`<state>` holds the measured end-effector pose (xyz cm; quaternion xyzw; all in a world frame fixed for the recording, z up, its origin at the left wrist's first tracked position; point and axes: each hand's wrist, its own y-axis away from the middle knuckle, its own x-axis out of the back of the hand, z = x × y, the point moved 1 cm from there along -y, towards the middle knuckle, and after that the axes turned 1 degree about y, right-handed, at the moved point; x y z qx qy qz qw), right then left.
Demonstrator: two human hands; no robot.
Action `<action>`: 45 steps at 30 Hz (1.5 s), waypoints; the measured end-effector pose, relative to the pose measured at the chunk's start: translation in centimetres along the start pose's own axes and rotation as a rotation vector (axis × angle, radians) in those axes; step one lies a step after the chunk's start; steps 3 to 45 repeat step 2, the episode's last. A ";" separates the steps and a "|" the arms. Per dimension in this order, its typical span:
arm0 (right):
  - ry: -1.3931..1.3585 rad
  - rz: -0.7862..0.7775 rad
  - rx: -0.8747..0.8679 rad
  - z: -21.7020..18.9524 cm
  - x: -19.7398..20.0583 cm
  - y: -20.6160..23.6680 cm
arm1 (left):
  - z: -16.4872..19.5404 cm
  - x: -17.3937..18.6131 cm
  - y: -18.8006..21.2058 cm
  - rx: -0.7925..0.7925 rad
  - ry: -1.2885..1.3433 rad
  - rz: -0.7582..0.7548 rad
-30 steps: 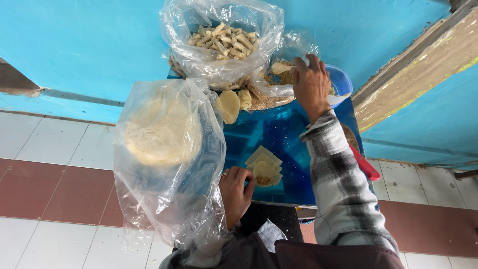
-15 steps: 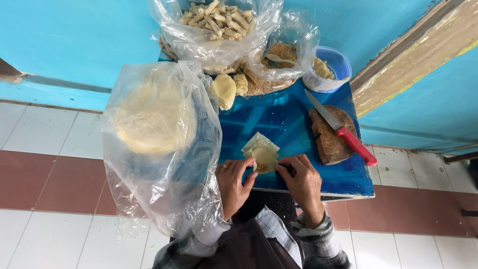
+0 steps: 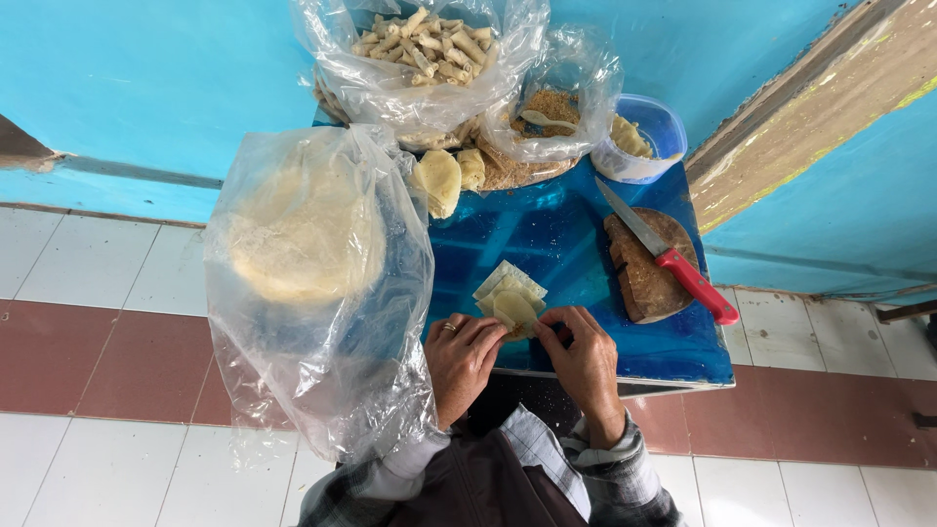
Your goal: The person sits at a small blue table and wraps snack pockets by hand. They take thin dough wrappers, place a spoonful of brown filling from a bag onto each wrapper, fold the wrapper over the filling, press the edges closed, and stack the finished packets on the table.
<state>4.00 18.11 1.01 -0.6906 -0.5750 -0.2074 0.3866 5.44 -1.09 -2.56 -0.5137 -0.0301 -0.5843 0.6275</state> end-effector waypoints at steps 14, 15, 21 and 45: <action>-0.082 -0.027 -0.009 0.0 -0.3 0.1 | -0.3 -0.3 0.2 0.007 0.002 -0.041; -0.082 -0.027 -0.009 0.0 -0.3 0.1 | -0.3 -0.3 0.2 0.007 0.002 -0.041; -0.082 -0.027 -0.009 0.0 -0.3 0.1 | -0.3 -0.3 0.2 0.007 0.002 -0.041; -0.082 -0.027 -0.009 0.0 -0.3 0.1 | -0.3 -0.3 0.2 0.007 0.002 -0.041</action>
